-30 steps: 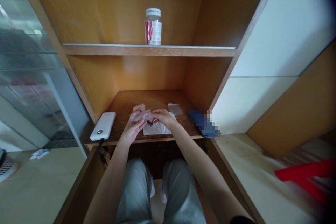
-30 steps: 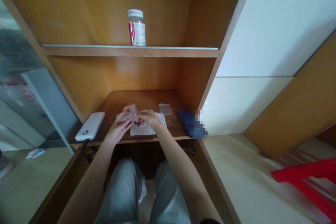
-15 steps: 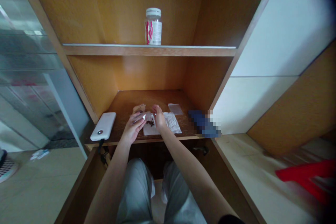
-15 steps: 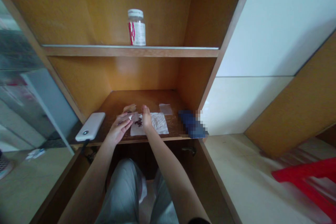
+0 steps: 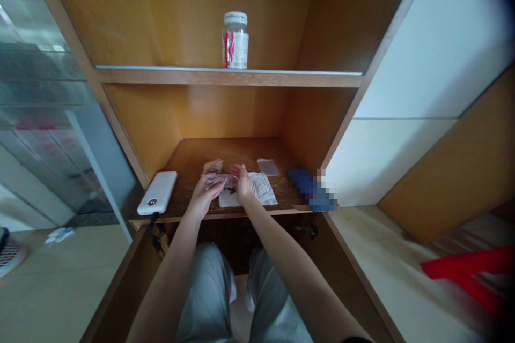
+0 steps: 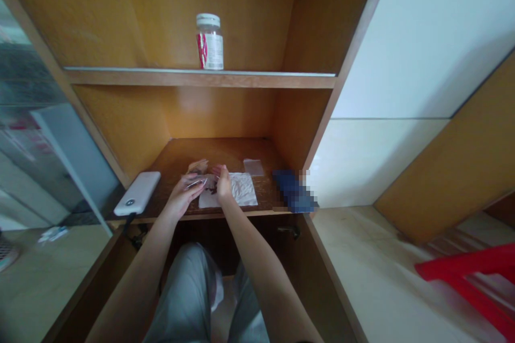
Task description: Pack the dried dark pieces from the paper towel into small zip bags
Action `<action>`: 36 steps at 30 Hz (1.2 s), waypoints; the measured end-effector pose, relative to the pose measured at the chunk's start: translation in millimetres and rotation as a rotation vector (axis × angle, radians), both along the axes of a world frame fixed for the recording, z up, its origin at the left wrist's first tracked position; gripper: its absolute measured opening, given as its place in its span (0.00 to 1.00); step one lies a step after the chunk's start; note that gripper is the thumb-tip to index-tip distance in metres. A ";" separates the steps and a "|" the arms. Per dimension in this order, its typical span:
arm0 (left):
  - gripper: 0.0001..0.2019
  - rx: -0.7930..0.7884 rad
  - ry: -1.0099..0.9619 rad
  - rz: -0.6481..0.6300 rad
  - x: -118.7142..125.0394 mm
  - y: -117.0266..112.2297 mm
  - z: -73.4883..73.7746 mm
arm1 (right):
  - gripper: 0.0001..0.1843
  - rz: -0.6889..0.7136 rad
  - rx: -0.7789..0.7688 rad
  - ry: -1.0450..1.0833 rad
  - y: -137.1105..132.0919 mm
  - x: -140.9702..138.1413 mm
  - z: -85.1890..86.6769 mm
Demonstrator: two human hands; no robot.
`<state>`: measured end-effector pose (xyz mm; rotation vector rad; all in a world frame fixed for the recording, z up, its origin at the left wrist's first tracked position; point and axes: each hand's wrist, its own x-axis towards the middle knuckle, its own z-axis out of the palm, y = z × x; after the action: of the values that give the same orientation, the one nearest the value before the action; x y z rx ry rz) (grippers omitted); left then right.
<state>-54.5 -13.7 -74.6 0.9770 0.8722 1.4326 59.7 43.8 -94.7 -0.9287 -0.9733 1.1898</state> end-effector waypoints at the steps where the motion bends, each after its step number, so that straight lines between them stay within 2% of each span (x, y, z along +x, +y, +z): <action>1: 0.22 -0.003 0.036 0.010 0.9 0.9 1.0 | 0.30 -0.003 -0.002 0.005 0.1 -0.1 -0.2; 11: 0.22 0.069 0.224 -0.003 6.4 11.9 18.6 | 0.28 0.009 -0.001 0.017 -1.1 -0.5 0.3; 17: 0.24 0.128 0.223 0.010 4.6 19.4 15.2 | 0.29 0.009 0.031 -0.012 -1.2 -0.8 0.7; 25: 0.24 0.107 0.287 0.046 0.2 21.6 16.6 | 0.32 -0.037 0.040 -0.068 -2.3 1.2 2.9; 29: 0.23 0.115 0.312 0.053 -1.3 19.5 20.7 | 0.27 -0.068 0.060 -0.047 -3.4 1.8 2.6; 36: 0.23 0.149 0.319 0.057 -4.0 19.0 23.6 | 0.17 -0.190 0.120 -0.130 -3.0 4.1 -1.6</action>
<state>-58.5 5.3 -51.0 1.3276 1.0415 1.4268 63.8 40.8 -96.3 -0.9886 -1.0240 0.9109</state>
